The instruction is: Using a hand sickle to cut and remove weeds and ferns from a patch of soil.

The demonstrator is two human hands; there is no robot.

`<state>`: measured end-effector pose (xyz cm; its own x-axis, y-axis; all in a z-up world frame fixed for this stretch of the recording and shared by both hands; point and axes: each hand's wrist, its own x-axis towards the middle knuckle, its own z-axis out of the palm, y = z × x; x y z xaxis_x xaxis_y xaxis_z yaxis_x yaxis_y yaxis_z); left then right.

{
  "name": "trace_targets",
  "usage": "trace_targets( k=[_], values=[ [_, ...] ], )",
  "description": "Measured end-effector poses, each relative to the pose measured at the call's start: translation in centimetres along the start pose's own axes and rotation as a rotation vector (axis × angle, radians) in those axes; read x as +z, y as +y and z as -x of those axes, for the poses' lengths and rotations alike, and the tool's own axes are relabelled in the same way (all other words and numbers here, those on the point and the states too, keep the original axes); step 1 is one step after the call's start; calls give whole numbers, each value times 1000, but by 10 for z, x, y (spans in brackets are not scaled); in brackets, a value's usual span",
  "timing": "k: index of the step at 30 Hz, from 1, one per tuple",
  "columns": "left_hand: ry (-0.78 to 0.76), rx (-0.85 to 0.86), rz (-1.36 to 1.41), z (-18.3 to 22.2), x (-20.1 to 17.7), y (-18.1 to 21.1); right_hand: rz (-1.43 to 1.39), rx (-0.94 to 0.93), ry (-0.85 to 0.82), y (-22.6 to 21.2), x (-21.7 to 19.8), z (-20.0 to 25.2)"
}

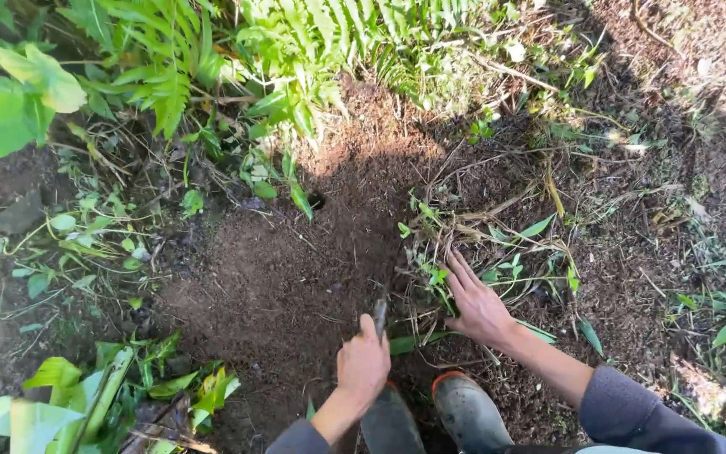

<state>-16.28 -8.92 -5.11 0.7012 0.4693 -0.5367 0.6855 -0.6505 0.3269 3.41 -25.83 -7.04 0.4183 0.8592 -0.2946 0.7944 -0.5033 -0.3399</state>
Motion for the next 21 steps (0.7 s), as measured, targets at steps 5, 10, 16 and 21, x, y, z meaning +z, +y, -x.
trace_targets(
  k=[5, 10, 16, 21],
  values=[
    [243, 11, -49, -44, -57, 13, -44, -24, 70, 8, -1, -5],
    [201, 52, -150, -96, -81, 28, 148, 20, -67, -24, -67, 18],
    [-27, 233, -288, -59, -48, 44, 253, 78, -57, 2, -43, 38],
    [-91, 243, -253, -58, -80, 36, 223, 86, -52, 30, -26, 17]
  ],
)
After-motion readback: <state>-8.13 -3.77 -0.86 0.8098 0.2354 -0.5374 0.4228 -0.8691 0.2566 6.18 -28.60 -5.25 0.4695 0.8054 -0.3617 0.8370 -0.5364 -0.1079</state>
